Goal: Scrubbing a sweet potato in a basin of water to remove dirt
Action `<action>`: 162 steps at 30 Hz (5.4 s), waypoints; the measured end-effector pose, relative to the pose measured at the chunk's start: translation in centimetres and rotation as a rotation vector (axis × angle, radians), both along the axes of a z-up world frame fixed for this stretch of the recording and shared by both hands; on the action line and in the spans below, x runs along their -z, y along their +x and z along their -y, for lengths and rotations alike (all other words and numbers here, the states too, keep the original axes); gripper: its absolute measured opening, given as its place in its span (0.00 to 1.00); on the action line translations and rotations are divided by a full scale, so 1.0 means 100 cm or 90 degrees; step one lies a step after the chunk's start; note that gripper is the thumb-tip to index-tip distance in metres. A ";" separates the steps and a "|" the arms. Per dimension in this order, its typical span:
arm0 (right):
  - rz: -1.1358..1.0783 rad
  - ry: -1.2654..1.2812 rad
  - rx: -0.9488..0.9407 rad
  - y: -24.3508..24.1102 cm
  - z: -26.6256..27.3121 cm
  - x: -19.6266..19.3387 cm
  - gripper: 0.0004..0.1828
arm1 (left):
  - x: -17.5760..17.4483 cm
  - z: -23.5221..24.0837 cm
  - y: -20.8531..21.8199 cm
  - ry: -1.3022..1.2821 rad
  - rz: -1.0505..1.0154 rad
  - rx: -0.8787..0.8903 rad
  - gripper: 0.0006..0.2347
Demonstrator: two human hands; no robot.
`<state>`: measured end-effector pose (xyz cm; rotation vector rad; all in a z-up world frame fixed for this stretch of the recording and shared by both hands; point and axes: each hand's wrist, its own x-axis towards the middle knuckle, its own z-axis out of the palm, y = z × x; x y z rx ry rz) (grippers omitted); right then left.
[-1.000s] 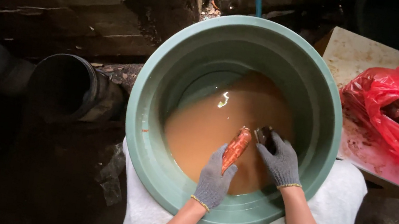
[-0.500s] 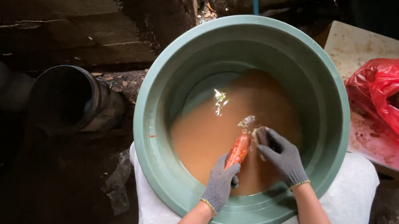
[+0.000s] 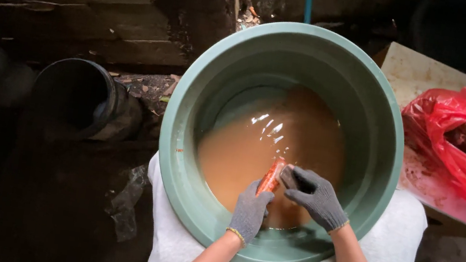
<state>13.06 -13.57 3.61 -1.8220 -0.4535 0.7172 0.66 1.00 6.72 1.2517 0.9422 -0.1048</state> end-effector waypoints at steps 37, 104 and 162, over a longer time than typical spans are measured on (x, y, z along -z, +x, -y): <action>0.152 -0.063 0.050 0.002 0.010 0.029 0.35 | 0.027 0.008 0.002 0.316 -0.079 0.233 0.25; 0.116 -0.231 0.088 0.029 0.007 0.044 0.29 | 0.022 0.015 -0.003 0.495 0.134 0.166 0.22; 0.118 -0.064 0.025 0.005 0.002 -0.011 0.34 | 0.044 0.018 0.000 0.850 0.100 0.272 0.26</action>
